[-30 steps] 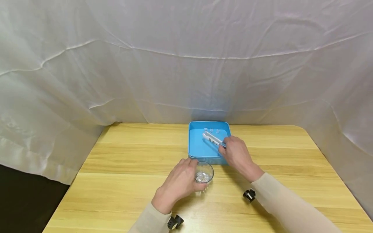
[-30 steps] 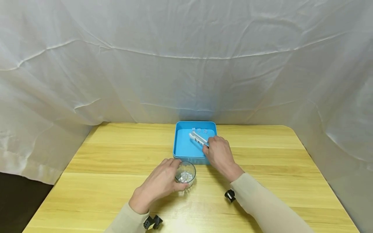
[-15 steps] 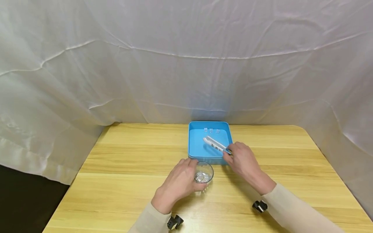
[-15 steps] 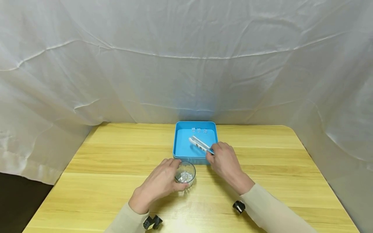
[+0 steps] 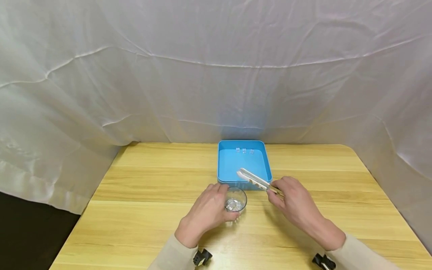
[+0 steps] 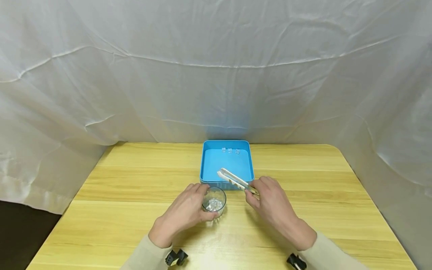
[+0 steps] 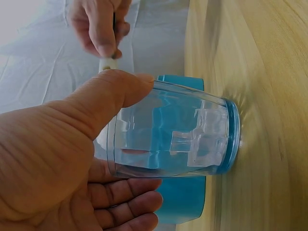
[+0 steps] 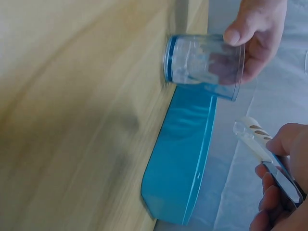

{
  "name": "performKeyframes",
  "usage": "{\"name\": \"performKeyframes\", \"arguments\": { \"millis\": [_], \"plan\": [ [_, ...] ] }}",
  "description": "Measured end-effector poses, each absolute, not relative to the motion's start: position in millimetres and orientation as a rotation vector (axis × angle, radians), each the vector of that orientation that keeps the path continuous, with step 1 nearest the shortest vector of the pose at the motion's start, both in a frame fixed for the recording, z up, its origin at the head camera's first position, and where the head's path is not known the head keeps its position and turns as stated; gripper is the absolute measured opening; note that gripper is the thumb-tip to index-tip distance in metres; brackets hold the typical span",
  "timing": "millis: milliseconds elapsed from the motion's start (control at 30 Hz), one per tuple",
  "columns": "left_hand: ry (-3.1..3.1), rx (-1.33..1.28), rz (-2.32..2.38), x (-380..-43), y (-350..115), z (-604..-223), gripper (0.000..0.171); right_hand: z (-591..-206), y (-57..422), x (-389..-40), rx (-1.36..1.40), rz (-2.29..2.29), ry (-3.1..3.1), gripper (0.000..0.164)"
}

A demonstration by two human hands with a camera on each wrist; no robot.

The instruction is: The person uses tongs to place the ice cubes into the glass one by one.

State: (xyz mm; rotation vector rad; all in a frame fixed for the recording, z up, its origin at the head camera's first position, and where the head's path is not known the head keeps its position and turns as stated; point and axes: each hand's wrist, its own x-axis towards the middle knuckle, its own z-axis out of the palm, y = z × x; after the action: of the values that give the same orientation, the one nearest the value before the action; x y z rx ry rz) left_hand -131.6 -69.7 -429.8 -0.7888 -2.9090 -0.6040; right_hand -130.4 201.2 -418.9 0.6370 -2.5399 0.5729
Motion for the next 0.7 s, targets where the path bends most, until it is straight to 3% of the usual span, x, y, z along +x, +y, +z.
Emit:
{"name": "performKeyframes", "arguments": {
  "millis": [300,500,700],
  "plan": [
    [-2.906,-0.794,-0.608,-131.6,-70.0,-429.5,0.072,-424.4,208.0,-105.3,0.772,0.576,-2.417,0.006],
    [-2.897,-0.793,-0.613,-131.6,-70.1,-429.1,0.070,-433.5,209.4,-98.4,0.854,0.570,-2.302,0.048],
    [-2.899,-0.795,-0.612,-131.2,-69.6,-429.4,0.071,-439.8,211.0,-95.4,0.863,0.579,-2.295,0.050]
  ]
}}
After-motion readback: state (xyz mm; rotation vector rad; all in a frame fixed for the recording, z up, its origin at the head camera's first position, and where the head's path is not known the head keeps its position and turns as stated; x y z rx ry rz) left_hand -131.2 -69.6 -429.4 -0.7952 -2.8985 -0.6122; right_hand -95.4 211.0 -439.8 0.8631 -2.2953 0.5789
